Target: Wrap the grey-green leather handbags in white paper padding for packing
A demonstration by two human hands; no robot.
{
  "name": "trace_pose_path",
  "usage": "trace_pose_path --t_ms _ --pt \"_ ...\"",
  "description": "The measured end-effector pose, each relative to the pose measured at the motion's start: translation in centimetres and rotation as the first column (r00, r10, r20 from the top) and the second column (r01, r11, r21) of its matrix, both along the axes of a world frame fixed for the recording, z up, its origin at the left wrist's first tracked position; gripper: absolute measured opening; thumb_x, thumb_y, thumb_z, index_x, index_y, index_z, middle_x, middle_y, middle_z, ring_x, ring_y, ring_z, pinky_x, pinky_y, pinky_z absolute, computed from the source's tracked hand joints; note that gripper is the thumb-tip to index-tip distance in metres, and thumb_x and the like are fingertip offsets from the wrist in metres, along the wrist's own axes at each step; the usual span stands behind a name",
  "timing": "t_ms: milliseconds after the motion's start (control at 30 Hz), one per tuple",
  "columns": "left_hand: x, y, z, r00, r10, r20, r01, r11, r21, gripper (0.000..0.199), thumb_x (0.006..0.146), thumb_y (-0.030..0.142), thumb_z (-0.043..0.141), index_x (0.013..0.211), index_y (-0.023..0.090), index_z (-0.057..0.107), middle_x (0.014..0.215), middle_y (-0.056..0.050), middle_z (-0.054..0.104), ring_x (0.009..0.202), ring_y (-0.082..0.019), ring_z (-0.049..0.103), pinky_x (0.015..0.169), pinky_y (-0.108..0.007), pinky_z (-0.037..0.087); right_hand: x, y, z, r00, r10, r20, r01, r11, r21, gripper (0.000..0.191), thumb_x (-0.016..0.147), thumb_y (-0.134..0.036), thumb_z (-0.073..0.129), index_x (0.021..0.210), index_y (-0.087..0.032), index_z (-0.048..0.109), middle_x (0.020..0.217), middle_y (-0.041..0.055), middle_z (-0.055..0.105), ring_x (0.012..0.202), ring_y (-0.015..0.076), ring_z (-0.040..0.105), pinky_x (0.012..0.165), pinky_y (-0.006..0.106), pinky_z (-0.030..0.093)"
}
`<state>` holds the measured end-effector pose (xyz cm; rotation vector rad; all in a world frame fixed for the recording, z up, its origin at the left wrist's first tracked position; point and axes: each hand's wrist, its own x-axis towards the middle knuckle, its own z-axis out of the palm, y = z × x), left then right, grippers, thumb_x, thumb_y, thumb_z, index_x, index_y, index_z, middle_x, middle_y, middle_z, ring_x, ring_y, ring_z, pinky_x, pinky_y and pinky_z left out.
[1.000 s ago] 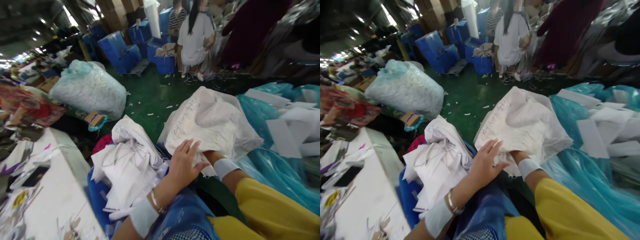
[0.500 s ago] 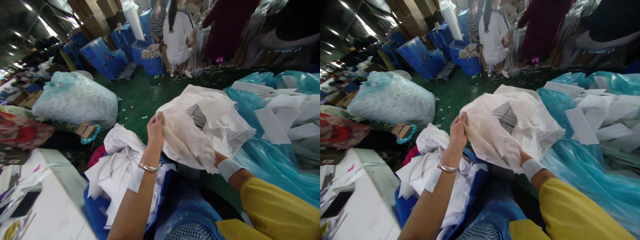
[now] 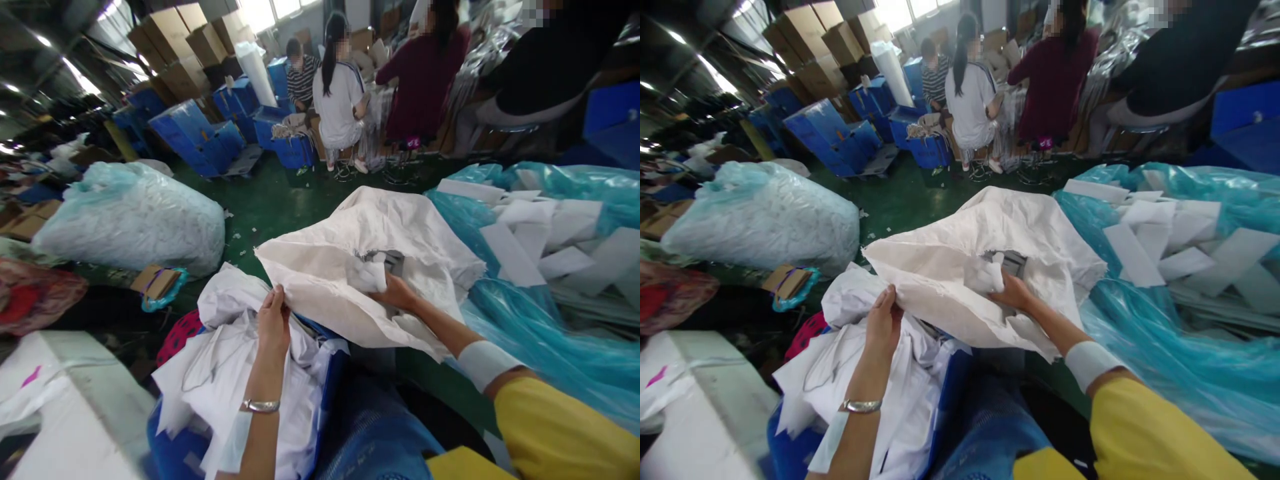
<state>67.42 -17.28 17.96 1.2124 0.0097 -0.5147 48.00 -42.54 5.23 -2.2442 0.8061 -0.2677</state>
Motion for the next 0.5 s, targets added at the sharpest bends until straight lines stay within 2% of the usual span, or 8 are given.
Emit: trace_pose_path --t_ms 133,200,267,300,333,367,433,500 --pt "0.3 0.1 0.0 1.000 -0.002 -0.019 0.002 1.000 -0.007 0.034 0.061 0.036 0.089 0.081 0.015 0.070 0.082 0.001 0.069 0.073 -0.009 0.061 0.067 -0.017 0.049 -2.3 1.1 -0.2 0.999 0.034 0.041 -0.034 0.999 -0.008 0.057 0.076 -0.042 0.070 0.125 -0.015 0.055 0.113 0.0162 0.068 0.099 0.0330 0.066 0.089 0.044 0.051" --pt "0.6 0.6 -0.5 0.999 0.028 -0.033 -0.028 1.000 -0.002 0.029 0.065 0.033 0.087 0.080 0.016 0.069 0.080 0.002 0.069 0.073 -0.008 0.061 0.068 -0.016 0.050 -2.8 2.9 -0.5 0.990 0.120 0.070 -0.122 0.992 0.020 0.059 0.074 -0.042 0.071 0.125 -0.017 0.057 0.119 0.0154 0.066 0.108 0.0322 0.063 0.096 0.043 0.048" --pt "1.0 1.1 -1.2 0.996 0.070 -0.048 -0.070 0.998 0.008 0.024 0.069 0.029 0.085 0.080 0.017 0.068 0.079 0.004 0.069 0.073 -0.007 0.061 0.069 -0.015 0.050 -2.9 4.5 -0.6 0.961 0.256 0.110 -0.264 0.962 0.073 0.064 0.068 -0.040 0.077 0.127 -0.022 0.059 0.128 0.0111 0.064 0.118 0.0294 0.059 0.102 0.039 0.046" --pt "1.1 1.3 -1.5 0.995 0.086 -0.056 -0.086 0.996 0.015 0.022 0.070 0.027 0.085 0.080 0.017 0.067 0.079 0.004 0.069 0.073 -0.006 0.061 0.070 -0.015 0.050 -2.9 4.9 -0.5 0.941 0.312 0.129 -0.326 0.940 0.104 0.067 0.066 -0.040 0.078 0.129 -0.024 0.060 0.132 0.0087 0.062 0.120 0.0281 0.058 0.102 0.037 0.046" --pt "1.2 1.5 -1.8 0.993 0.096 -0.064 -0.095 0.995 0.022 0.021 0.071 0.026 0.084 0.080 0.017 0.067 0.079 0.005 0.069 0.073 -0.006 0.062 0.070 -0.015 0.050 -2.8 4.9 -0.4 0.939 0.318 0.132 -0.335 0.932 0.137 0.066 0.068 -0.042 0.078 0.130 -0.027 0.060 0.133 0.0065 0.062 0.121 0.0269 0.058 0.101 0.036 0.047" --pt "1.2 1.7 -2.1 0.993 0.099 -0.070 -0.097 0.995 0.027 0.020 0.071 0.024 0.084 0.079 0.017 0.067 0.079 0.004 0.069 0.073 -0.006 0.062 0.069 -0.015 0.050 -2.6 4.6 -0.3 0.957 0.268 0.110 -0.283 0.944 0.167 0.060 0.073 -0.045 0.074 0.129 -0.028 0.061 0.131 0.0053 0.064 0.118 0.0258 0.060 0.097 0.035 0.049" --pt "1.1 1.8 -2.5 0.993 0.089 -0.077 -0.088 0.996 0.028 0.019 0.070 0.024 0.083 0.079 0.017 0.067 0.079 0.004 0.069 0.073 -0.007 0.062 0.070 -0.016 0.050 -1.9 2.9 0.0 0.999 0.053 0.002 -0.053 0.982 0.183 0.041 0.089 -0.047 0.056 0.122 -0.025 0.066 0.121 0.0070 0.069 0.108 0.0242 0.064 0.090 0.035 0.052" --pt "0.8 1.7 -2.7 0.994 0.071 -0.078 -0.070 0.997 0.020 0.021 0.069 0.025 0.084 0.080 0.017 0.068 0.081 0.003 0.070 0.076 -0.008 0.063 0.071 -0.016 0.051 -0.7 0.5 0.0 0.981 -0.150 -0.125 0.166 0.977 0.135 0.037 0.097 -0.042 0.045 0.111 -0.018 0.069 0.109 0.0106 0.071 0.099 0.0231 0.066 0.086 0.036 0.052"
